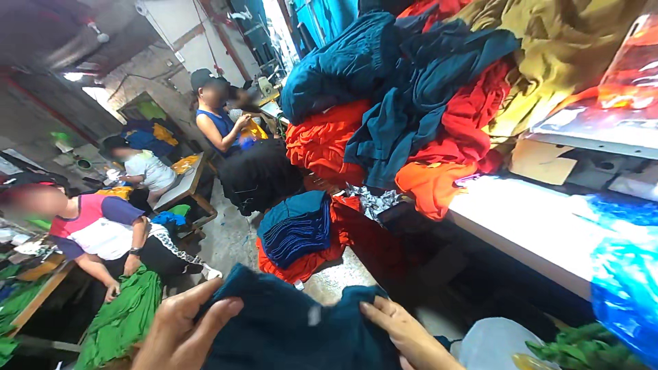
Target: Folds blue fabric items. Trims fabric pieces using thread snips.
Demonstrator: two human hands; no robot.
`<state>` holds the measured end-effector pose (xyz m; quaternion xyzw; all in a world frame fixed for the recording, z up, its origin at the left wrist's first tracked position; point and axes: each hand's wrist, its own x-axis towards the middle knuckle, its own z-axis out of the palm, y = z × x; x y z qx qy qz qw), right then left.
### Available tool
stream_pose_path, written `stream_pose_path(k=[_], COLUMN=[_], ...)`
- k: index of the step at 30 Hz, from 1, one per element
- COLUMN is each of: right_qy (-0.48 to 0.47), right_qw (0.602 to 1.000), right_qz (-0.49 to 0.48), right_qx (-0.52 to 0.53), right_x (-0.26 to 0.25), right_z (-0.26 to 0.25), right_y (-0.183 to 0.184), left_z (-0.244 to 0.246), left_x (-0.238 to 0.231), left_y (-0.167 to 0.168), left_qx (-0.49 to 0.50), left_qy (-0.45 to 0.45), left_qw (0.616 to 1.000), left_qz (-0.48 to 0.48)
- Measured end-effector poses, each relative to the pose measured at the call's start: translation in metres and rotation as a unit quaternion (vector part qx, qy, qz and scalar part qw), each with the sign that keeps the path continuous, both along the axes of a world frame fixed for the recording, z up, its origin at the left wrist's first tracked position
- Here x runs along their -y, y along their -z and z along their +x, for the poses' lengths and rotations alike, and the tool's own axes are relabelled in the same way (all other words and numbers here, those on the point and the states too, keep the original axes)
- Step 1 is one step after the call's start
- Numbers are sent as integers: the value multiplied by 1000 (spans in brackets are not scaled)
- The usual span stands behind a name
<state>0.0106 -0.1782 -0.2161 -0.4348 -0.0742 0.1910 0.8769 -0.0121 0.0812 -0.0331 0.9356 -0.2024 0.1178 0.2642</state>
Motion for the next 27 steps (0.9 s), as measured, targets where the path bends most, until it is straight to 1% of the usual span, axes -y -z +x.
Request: stream_pose_path(k=[1, 2, 4, 5, 6, 8, 10, 11, 12, 14, 16, 19, 21, 22, 24, 27], right_qy=[18, 38, 101, 119, 116, 51, -23, -34, -23, 18, 22, -36, -80, -83, -32, 61], right_qw=[999, 997, 993, 991, 992, 998, 998, 997, 997, 999, 1000, 999, 997, 996, 999, 998], right_qz=[-45, -67, -53, -39, -31, -31, -13, 4, 13, 8, 3, -6, 1, 5, 1, -13], right_qx=[0, 19, 44, 34, 24, 32, 64, 71, 70, 26, -22, -17, 21, 33, 39, 18], right_x=[-3, -4, 2, 6, 9, 12, 10, 9, 11, 21, 30, 28, 22, 20, 19, 22], right_z=[1, 1, 2, 5, 8, 8, 1, 0, 1, 10, 17, 13, 13, 13, 14, 18], right_y=[1, 0, -8, -10, -10, -12, -17, -18, -19, -20, -19, -16, -15, -15, -15, -15], left_z=[0, 2, 5, 4, 3, 2, 3, 3, 4, 3, 0, -1, -7, -10, -13, -11], left_x=[3, 3, -6, -9, -9, -2, 0, -1, -3, -13, -20, -20, -8, 0, -1, -29], left_y=[10, 20, 27, 29, 30, 35, 35, 34, 34, 32, 27, 25, 17, 11, 3, 2], left_qx=[-5, -1, 7, 6, -6, -21, -25, -25, -24, -14, -12, -19, -25, -24, -16, 4], left_qy=[-4, -11, -61, -82, -82, -59, -34, -23, -18, -31, -46, -18, -30, -43, -46, -14], left_qw=[1000, 999, 994, 991, 990, 992, 991, 990, 990, 989, 984, 978, 976, 976, 980, 991], left_qz=[-15, -32, -88, -109, -112, -109, -130, -135, -135, -143, -173, -207, -214, -213, -191, -134])
